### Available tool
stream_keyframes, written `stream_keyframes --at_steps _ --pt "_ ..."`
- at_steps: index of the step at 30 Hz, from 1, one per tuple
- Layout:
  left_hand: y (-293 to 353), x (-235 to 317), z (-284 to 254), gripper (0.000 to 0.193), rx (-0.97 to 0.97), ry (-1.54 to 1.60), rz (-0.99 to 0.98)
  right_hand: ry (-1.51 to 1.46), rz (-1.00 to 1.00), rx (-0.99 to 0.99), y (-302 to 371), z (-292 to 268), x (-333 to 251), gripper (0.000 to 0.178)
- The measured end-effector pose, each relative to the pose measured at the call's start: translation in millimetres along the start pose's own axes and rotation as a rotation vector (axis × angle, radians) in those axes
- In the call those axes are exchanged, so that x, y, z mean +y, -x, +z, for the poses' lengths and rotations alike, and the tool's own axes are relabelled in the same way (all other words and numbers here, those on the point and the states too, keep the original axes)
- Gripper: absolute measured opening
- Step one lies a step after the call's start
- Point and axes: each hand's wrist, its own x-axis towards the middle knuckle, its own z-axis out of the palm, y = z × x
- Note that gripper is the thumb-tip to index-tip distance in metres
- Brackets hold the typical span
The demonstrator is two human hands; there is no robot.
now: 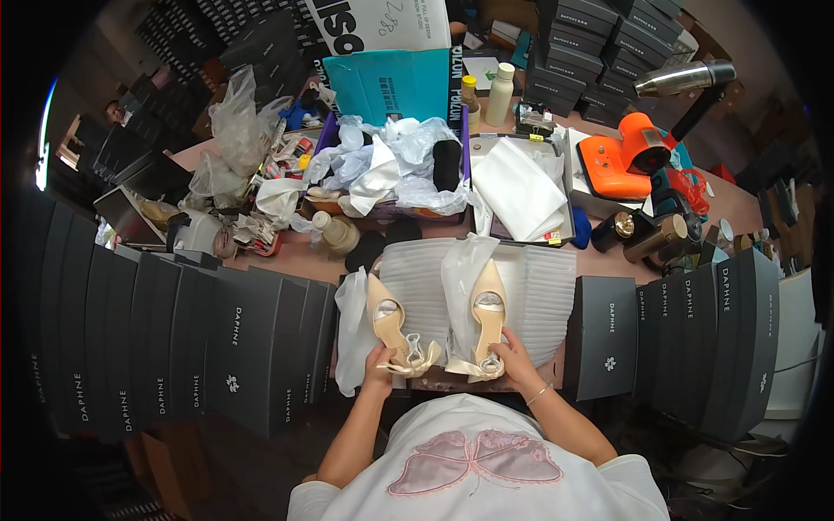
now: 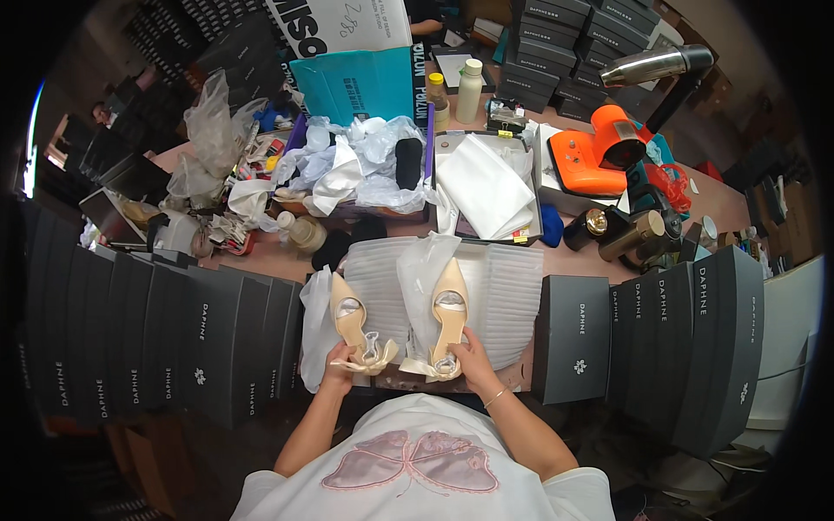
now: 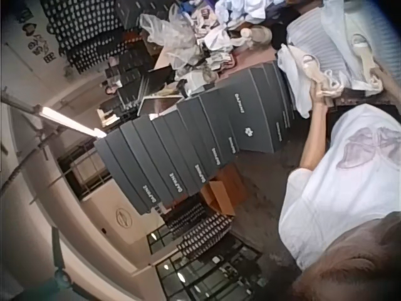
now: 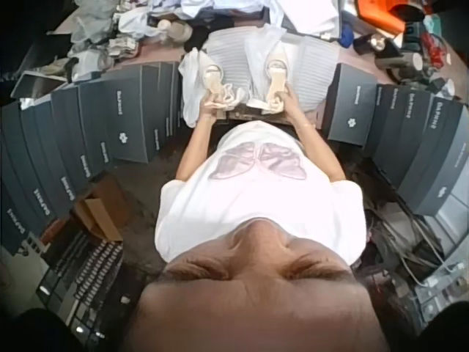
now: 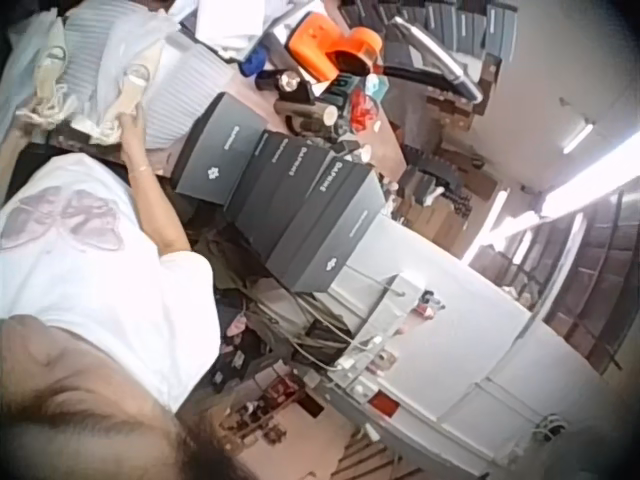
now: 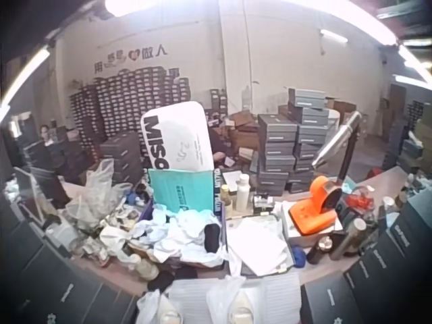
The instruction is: Inspecting and cleaning high-heeled shoes for quality control before packaging.
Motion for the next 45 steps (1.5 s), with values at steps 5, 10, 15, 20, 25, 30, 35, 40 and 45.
stream_keyframes --at_steps 5,10,15,20,25,30,35,40,45 --pt "72 28 47 0.049 -0.249 0.004 0.13 -0.072 -0.211 -0.114 74 4 -47 0.067" --pt "74 9 92 0.048 -0.235 -0.025 0.096 -0.022 -0.256 -0.176 98 20 -44 0.067" --pt "75 -5 91 0.047 -0.208 -0.116 0.064 -0.051 -0.214 -0.167 99 19 -33 0.066" --pt "74 -10 90 0.042 -0.179 -0.206 0.05 0.019 -0.203 -0.137 97 14 -26 0.065" --pt "77 -8 89 0.043 -0.156 -0.225 0.021 0.03 -0.167 -0.155 88 11 -18 0.068" --pt "75 -2 89 0.047 -0.179 -0.26 0.254 0.112 -0.284 -0.191 85 21 -30 0.071" --pt "76 27 99 0.048 -0.206 -0.338 0.477 0.208 -0.457 -0.212 85 33 -52 0.074" --pt "76 34 98 0.048 -0.175 -0.372 0.531 0.22 -0.499 -0.241 82 39 -58 0.074" --pt "79 30 95 0.048 -0.163 -0.368 0.536 0.273 -0.484 -0.232 83 38 -55 0.075"
